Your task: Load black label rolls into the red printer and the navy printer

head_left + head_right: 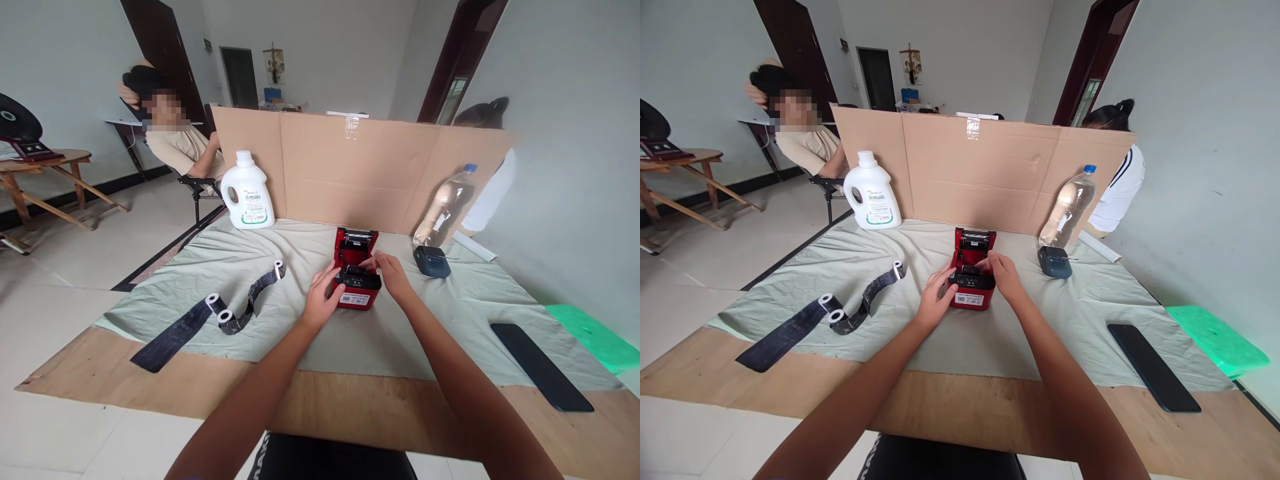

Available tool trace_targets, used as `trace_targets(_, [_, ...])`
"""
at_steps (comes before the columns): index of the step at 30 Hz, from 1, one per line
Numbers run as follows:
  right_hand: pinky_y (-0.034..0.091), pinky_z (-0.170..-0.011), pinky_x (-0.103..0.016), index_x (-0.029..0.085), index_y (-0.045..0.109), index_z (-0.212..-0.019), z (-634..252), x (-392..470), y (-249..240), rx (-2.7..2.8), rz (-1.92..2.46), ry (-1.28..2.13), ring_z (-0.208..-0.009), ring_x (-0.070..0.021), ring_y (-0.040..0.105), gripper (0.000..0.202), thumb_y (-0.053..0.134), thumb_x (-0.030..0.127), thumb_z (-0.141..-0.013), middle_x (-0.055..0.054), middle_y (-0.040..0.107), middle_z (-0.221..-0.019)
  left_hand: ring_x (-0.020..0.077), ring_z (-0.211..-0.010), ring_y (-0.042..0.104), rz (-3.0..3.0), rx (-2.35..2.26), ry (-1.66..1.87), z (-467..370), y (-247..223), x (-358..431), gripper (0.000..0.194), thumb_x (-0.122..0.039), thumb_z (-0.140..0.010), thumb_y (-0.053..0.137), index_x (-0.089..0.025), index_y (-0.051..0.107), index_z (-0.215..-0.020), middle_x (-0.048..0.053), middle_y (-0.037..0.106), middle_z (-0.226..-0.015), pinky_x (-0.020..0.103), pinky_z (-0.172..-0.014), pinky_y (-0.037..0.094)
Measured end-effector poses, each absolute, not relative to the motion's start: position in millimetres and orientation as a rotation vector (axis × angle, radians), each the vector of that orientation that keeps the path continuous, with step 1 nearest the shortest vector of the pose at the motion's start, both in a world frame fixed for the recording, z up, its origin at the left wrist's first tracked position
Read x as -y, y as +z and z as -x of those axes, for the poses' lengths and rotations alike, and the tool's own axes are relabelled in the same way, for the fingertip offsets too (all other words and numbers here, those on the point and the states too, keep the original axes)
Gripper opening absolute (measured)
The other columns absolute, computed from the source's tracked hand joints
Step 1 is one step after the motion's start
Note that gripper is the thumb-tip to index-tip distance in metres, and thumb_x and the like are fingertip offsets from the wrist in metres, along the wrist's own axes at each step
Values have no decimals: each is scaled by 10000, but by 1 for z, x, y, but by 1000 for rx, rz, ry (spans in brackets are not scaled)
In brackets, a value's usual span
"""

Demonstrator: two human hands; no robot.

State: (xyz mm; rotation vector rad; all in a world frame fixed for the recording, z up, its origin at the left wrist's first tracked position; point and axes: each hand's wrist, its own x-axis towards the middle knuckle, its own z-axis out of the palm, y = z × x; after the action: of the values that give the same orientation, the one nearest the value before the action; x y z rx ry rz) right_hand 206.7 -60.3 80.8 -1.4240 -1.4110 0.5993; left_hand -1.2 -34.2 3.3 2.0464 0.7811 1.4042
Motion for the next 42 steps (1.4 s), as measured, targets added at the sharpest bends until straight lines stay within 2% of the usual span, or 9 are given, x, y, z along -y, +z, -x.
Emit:
trace_targets(6, [514, -613, -264, 165, 650, -930, -212, 30, 106, 1713, 1744, 692, -542, -120, 616, 199, 455, 204, -915, -87, 767, -996, 239, -1342, 529, -2054, -798, 1386, 2, 5, 35, 384, -310, -978, 570, -236, 609, -1353, 79, 543, -1505, 450, -1148, 443])
trace_targets(9, [490, -547, -233, 162, 682, -1107, -206, 5, 124, 2154, 1845, 901, -540, -106, 609, 391, 491, 50, -785, -90, 752, -1142, 238, -1326, 544, -2058, -793, 1382, 3, 7, 35, 382, -309, -974, 580, -243, 616, -1349, 72, 563, -1486, 448, -1139, 453])
trace_targets(12, [483, -532, -235, 137, 681, -1164, -193, -14, 133, 2493, 2037, 998, -595, -150, 651, 534, 515, -9, -678, -110, 766, -1034, 233, -1316, 553, -2053, -775, 1384, 4, 9, 35, 382, -305, -971, 590, -247, 623, -1347, 57, 584, -1466, 435, -1134, 461])
trace_targets(17, [488, -542, -287, 86, 713, -1051, -182, -27, 131, 2616, 2189, 934, -554, -211, 645, 445, 519, 16, -657, -87, 700, -676, 225, -1292, 566, -2034, -774, 1384, 4, 11, 35, 391, -288, -959, 610, -258, 627, -1348, 48, 613, -1434, 416, -1124, 475])
trace_targets(24, [517, -582, -300, 144, 656, -1098, -214, 6, 130, 2288, 1806, 818, -723, -208, 655, 348, 621, 276, -779, -150, 703, -1061, 237, -1257, 577, -1993, -787, 1383, 3, 14, 37, 391, -313, -937, 642, -253, 646, -1323, 29, 629, -1418, 428, -1109, 489])
trace_targets(28, [524, -612, -356, 224, 651, -1037, -215, 31, 151, 1903, 1548, 758, -711, -214, 645, 366, 701, 448, -753, -109, 693, -972, 242, -1237, 580, -1975, -780, 1382, 4, 17, 38, 393, -318, -929, 652, -244, 651, -1315, 34, 631, -1416, 438, -1095, 496])
trace_targets(32, [531, -678, -367, 281, 644, -1042, -160, 34, 178, 1729, 1212, 791, -791, -223, 657, 463, 823, 354, -621, -74, 688, -996, 233, -1235, 587, -1970, -746, 1386, 6, 18, 37, 384, -340, -937, 644, -244, 650, -1309, 41, 630, -1417, 428, -1106, 488])
trace_targets(39, [490, -659, -299, 236, 585, -1174, 7, -30, 138, 2010, 1193, 559, -708, -151, 621, 372, 647, 353, -826, -56, 660, -1186, 278, -1305, 569, -1998, -772, 1247, 4, 12, 31, 402, -318, -920, 652, -230, 649, -1312, 62, 651, -1383, 452, -1147, 456])
trace_targets(42, [493, -776, -314, 221, 580, -1137, 63, -63, 104, 2219, 1367, 372, -906, -214, 661, 296, 630, 258, -848, -61, 692, -1128, 266, -1350, 533, -1963, -760, 1230, 6, 11, 31, 449, -326, -929, 649, -252, 606, -1370, 49, 566, -1488, 456, -1205, 387])
